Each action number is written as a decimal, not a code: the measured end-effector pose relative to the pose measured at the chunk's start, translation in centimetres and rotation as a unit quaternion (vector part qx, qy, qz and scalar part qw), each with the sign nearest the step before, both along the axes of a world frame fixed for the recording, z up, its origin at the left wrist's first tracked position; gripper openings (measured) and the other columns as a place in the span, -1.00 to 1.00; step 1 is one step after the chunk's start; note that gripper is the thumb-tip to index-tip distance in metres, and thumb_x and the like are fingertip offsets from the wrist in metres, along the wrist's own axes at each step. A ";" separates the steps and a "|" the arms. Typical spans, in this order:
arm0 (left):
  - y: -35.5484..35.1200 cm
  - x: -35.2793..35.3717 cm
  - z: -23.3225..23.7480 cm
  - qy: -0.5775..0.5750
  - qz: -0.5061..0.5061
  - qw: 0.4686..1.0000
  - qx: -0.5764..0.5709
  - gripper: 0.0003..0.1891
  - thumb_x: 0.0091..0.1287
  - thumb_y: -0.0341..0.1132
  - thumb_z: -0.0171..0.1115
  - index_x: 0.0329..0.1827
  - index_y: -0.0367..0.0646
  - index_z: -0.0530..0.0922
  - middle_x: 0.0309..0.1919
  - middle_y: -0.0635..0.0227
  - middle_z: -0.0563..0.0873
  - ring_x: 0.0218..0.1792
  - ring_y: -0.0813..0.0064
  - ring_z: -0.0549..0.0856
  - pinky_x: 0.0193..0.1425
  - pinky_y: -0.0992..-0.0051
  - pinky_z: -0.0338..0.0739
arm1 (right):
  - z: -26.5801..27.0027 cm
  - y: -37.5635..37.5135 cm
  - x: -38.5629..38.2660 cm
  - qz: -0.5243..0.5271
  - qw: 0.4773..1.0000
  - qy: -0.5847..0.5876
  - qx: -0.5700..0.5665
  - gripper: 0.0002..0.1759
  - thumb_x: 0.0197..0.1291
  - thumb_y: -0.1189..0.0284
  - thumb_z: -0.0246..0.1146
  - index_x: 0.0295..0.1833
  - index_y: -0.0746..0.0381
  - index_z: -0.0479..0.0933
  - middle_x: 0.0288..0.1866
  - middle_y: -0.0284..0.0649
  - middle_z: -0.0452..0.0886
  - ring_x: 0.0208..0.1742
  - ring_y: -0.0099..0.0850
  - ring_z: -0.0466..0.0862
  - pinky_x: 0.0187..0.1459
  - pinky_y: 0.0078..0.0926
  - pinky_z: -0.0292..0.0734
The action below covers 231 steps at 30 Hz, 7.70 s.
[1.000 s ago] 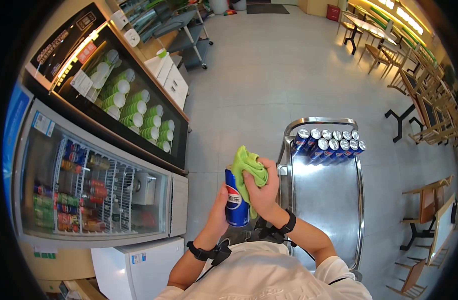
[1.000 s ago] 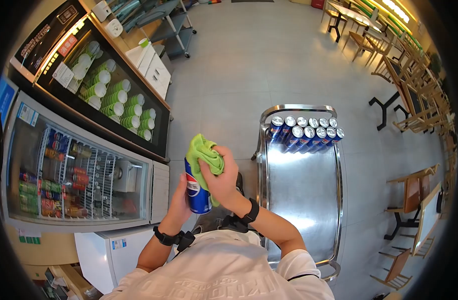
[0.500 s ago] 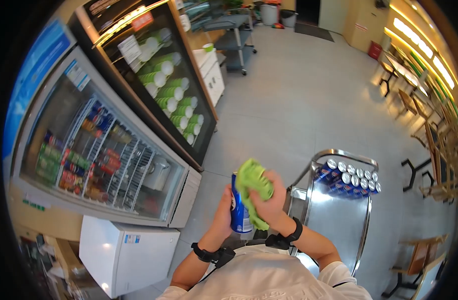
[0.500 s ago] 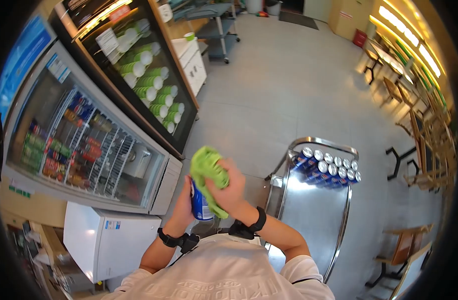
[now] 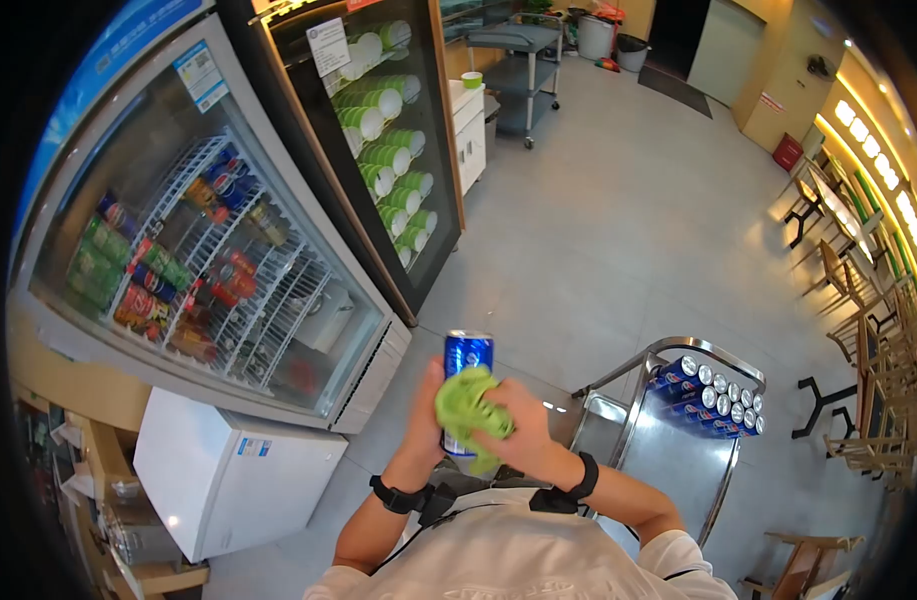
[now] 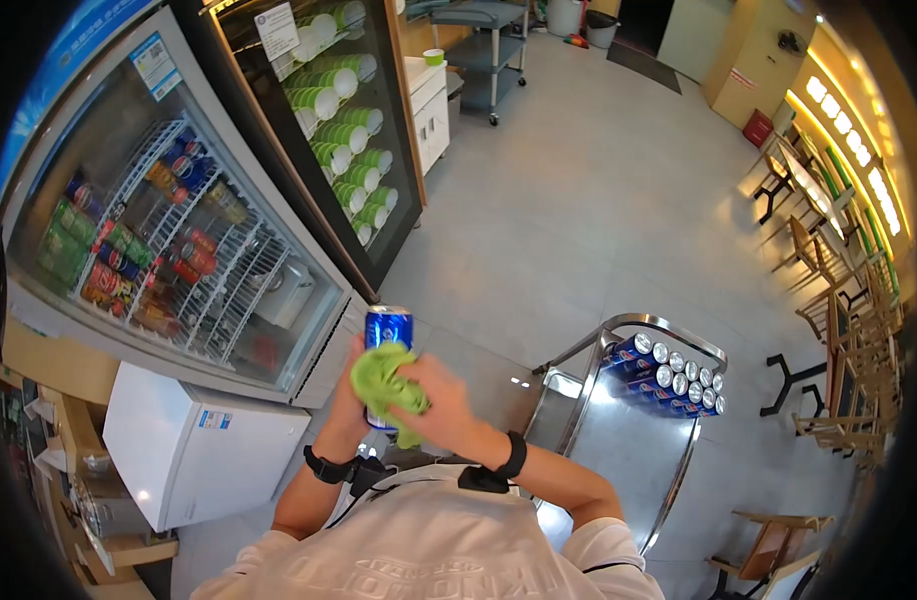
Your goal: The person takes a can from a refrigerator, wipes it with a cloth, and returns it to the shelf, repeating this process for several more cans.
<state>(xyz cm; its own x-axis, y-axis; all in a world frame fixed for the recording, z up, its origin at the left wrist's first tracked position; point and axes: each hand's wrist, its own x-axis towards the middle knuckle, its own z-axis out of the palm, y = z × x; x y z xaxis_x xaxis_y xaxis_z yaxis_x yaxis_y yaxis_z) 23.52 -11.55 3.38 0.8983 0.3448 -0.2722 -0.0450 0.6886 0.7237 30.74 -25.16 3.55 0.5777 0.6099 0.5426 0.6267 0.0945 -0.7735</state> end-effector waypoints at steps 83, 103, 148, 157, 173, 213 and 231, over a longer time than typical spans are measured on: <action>-5.1 2.0 -0.2 0.006 -0.004 0.967 -0.254 -0.45 0.28 0.14 0.26 0.00 -0.18 0.41 -0.16 0.21 0.63 -0.07 0.29 0.66 0.10 0.29 0.59 | 0.3 -6.1 -0.5 -0.148 0.980 -0.124 0.039 -0.54 -0.16 0.52 0.45 -0.07 0.10 0.50 -0.21 -0.20 0.63 -0.30 -0.17 0.67 -0.34 -0.35 0.58; -8.0 1.6 6.9 -0.193 0.172 0.966 -0.011 -0.53 0.35 0.03 0.23 0.20 0.02 0.38 -0.04 0.33 0.57 0.04 0.38 0.59 0.24 0.21 0.47 | 1.9 -6.6 0.4 -0.063 0.936 0.342 0.045 -0.76 0.22 0.39 0.31 -0.12 0.25 0.43 -0.31 -0.20 0.66 -0.36 -0.47 0.67 -0.31 -0.47 0.58; -4.9 -3.1 -5.8 0.088 -0.154 0.984 0.017 -0.32 0.22 -0.12 0.37 0.36 -0.11 0.29 -0.03 0.27 0.61 0.00 0.28 0.65 0.13 0.19 0.56 | -26.6 -33.2 2.3 -0.531 0.773 0.329 -0.116 -0.55 0.31 0.33 0.16 0.24 0.30 0.40 -0.02 -0.04 0.62 0.00 -0.15 0.62 0.04 -0.29 0.51; -1.7 -6.2 -6.3 0.077 -0.088 0.992 -0.053 -0.39 0.24 -0.04 0.36 0.26 -0.13 0.39 -0.05 0.25 0.64 -0.05 0.27 0.69 0.07 0.20 0.62 | -22.3 -26.9 -0.4 -0.539 0.702 0.147 -0.442 -0.42 0.19 0.33 0.24 0.31 0.29 0.37 0.05 0.08 0.60 0.06 0.03 0.59 0.09 -0.09 0.46; 16.0 -40.1 -9.4 0.071 0.180 0.979 0.062 -0.47 0.35 0.03 0.21 0.12 -0.27 0.45 -0.06 0.08 0.68 -0.10 0.23 0.71 0.05 0.25 0.63 | -10.9 31.9 -19.4 0.266 0.845 -0.434 -0.162 -0.46 0.05 0.42 0.23 0.20 0.30 0.44 0.18 -0.14 0.51 0.30 -0.22 0.42 0.25 -0.20 0.33; 6.1 -44.7 -8.7 0.049 0.538 0.842 -0.013 -0.49 0.38 0.06 0.12 0.13 -0.21 0.41 -0.08 0.08 0.67 -0.09 0.19 0.70 0.02 0.19 0.60 | -9.7 37.4 -29.6 0.082 0.532 -0.833 -0.130 -0.63 0.18 0.38 0.08 0.03 0.28 0.62 -0.07 -0.13 0.53 0.09 -0.20 0.40 -0.03 -0.29 0.27; 13.4 -24.4 -2.6 -0.056 0.385 0.919 0.056 -0.51 0.39 -0.11 0.19 0.30 -0.10 0.33 0.03 0.22 0.62 0.03 0.33 0.65 0.18 0.26 0.52 | -27.7 8.3 -0.1 0.022 0.964 0.240 -0.116 -0.20 0.05 0.47 0.44 0.34 0.44 0.19 0.27 0.07 0.37 0.30 -0.15 0.39 0.33 -0.25 0.26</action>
<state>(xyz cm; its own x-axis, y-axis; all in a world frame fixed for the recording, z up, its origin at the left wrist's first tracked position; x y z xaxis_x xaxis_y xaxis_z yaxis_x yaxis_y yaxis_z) -0.89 1.90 0.75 0.3962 0.9108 -0.1165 -0.5665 0.3423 0.7496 30.61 -16.83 -24.16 0.6986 0.7125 0.0658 0.1913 -0.0974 -0.9767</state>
